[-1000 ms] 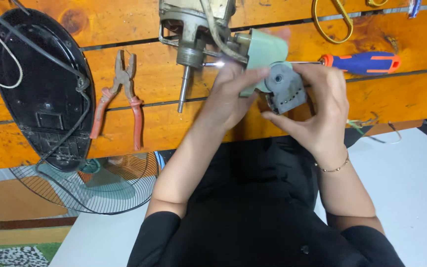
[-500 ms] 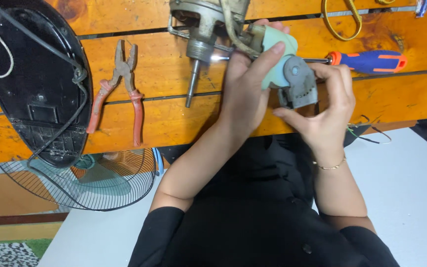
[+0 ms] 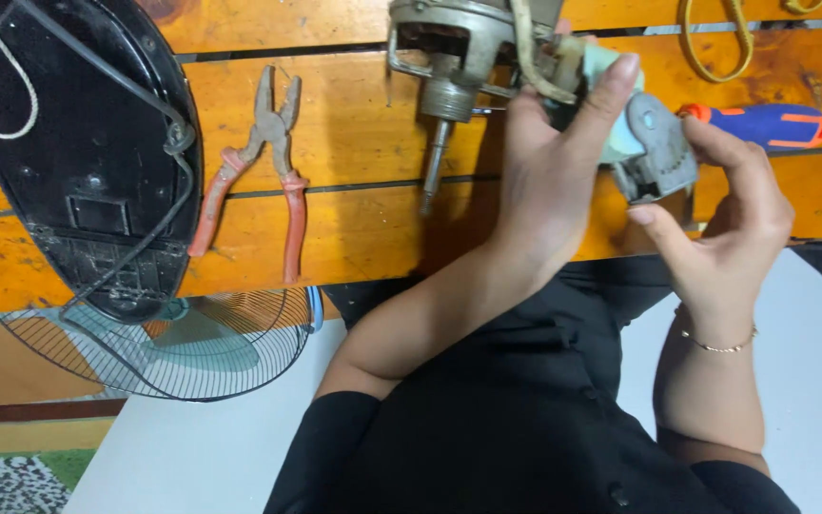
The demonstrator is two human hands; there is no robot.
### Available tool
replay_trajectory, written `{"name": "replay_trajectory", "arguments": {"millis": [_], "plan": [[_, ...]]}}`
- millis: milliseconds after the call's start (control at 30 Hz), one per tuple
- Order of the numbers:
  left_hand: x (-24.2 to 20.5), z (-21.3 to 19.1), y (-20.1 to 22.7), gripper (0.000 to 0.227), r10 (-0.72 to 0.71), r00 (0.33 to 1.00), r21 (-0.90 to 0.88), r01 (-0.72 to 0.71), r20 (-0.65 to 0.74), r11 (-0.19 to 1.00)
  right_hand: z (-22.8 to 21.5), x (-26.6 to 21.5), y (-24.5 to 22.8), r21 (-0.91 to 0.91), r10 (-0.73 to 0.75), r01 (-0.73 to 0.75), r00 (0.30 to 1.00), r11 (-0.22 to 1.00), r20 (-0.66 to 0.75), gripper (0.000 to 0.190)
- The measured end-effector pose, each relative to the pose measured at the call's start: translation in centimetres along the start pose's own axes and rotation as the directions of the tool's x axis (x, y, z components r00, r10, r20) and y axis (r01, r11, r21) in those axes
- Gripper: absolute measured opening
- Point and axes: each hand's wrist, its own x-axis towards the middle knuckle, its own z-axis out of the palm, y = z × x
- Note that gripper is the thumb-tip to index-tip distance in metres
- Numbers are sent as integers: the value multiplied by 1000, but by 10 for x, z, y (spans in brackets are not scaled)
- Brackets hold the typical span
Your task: Disassembling and inspecting an electric fan motor using a screwdriver and pliers on a wooden workbench.
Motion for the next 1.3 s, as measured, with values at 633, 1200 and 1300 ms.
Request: {"name": "replay_trajectory", "arguments": {"millis": [633,1200,1300], "plan": [[-17,-23,-12,44,534,782,452,-622,321,639,11,-21,15,-31,34,-36,998,999,-56,67],[2,-76,-45,102,403,796,-453,-185,451,872,30,-22,-25,102,-123,154,958,983,-260,71],[10,-84,-69,66,501,774,-577,-222,386,786,25,-22,-27,79,-123,143,967,987,-222,71]]}}
